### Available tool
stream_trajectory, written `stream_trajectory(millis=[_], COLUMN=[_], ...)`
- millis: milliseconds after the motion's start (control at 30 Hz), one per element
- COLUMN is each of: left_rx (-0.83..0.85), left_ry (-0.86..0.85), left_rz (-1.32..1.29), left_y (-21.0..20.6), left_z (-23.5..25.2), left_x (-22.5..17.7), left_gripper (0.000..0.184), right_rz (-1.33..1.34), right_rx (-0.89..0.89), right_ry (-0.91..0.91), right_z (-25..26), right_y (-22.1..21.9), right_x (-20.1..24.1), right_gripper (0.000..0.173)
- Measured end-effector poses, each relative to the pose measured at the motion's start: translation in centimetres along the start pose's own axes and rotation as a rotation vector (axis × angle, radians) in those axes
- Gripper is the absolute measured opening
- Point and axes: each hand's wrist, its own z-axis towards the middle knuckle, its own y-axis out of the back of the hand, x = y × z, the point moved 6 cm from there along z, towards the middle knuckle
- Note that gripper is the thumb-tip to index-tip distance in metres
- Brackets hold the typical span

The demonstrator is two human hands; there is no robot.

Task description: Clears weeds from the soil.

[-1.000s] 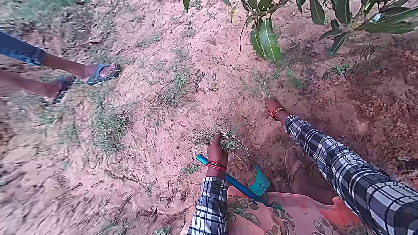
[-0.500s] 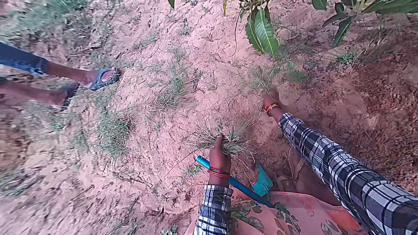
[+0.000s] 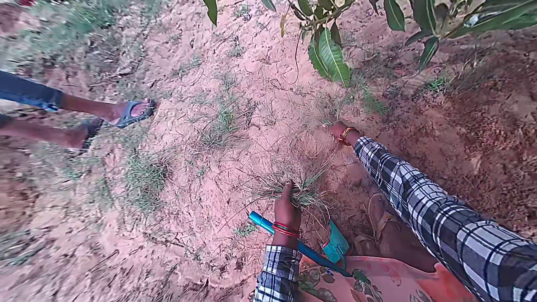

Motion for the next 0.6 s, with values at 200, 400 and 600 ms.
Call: stream_trajectory(millis=[200, 400, 600], left_rx=[-0.007, -0.009, -0.026], left_ry=[-0.050, -0.034, -0.027], left_rz=[0.012, 0.012, -0.129], left_y=[0.8, 2.3, 3.4], left_z=[0.8, 1.5, -0.9], left_x=[-0.5, -0.5, -1.2], left_gripper=[0.025, 0.030, 0.026], right_rz=[0.117, 0.255, 0.219], right_rx=[-0.147, -0.263, -0.495], right_ry=[-0.070, -0.149, -0.064], right_z=[-3.7, -14.6, -10.8], right_y=[-1.1, -3.6, 0.9], right_x=[-0.9, -6.0, -5.1], right_gripper=[0.065, 0.050, 0.048])
